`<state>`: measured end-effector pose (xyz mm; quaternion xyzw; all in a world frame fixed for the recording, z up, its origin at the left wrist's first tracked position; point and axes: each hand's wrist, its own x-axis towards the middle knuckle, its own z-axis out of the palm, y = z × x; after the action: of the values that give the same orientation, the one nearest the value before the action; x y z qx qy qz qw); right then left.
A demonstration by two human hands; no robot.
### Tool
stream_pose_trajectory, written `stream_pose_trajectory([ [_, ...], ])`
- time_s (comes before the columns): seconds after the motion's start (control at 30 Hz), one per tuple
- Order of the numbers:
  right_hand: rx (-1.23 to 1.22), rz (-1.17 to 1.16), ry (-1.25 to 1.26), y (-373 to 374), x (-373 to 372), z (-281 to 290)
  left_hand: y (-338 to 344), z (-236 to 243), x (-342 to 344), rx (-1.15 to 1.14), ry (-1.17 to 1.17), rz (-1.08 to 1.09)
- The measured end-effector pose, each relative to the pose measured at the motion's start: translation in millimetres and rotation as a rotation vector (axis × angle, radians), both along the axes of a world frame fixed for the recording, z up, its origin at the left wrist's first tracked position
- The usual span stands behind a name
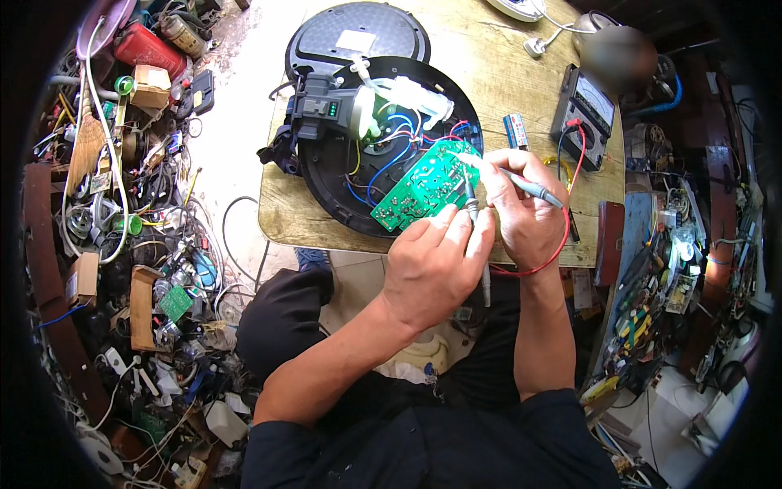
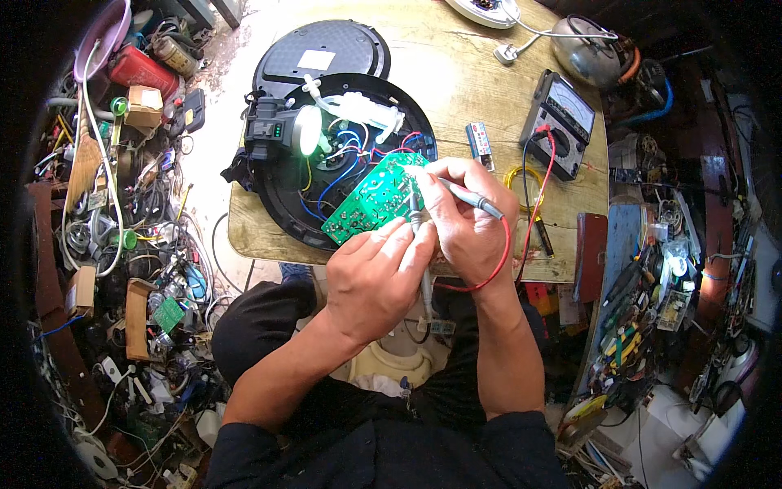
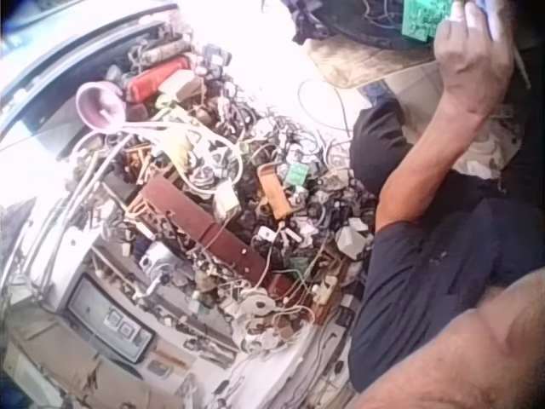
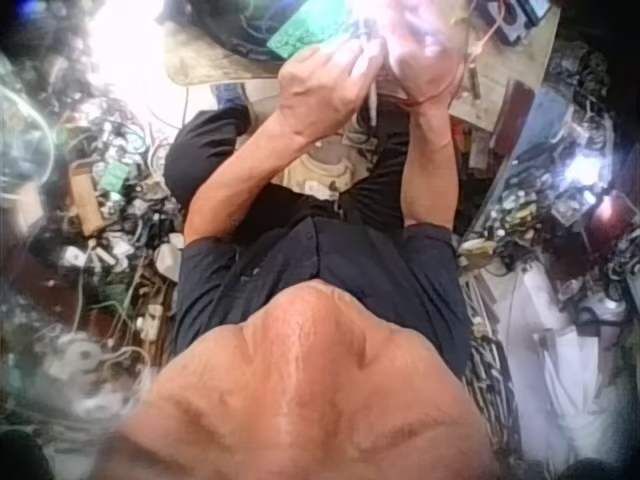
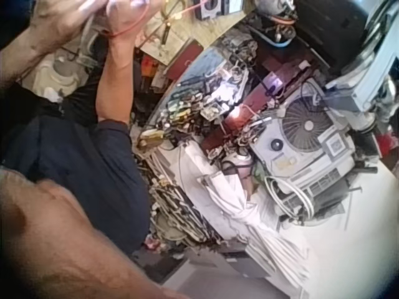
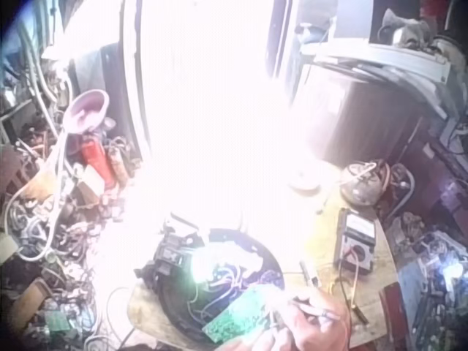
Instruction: The person uses a multimeter to test points on a green circuit board placed inside a disassembled robotic vacuum cleaner. They adjust the multimeter dial and repeatedly touch the probes to various components on the board.
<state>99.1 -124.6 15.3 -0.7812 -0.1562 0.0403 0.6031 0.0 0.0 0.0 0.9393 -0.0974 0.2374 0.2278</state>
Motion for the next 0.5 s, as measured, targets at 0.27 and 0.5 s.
stream_pose_trajectory([
  [0.27,0.003,0.021,-0.074,6.3,2.3,-2.6,6.1,-3.6,3.4,0.021,-0.021,-0.003],
  [0.5,-0.015,0.029,-0.051,6.3,1.2,1.5,6.2,-2.9,1.8,0.009,-0.019,-0.006],
])
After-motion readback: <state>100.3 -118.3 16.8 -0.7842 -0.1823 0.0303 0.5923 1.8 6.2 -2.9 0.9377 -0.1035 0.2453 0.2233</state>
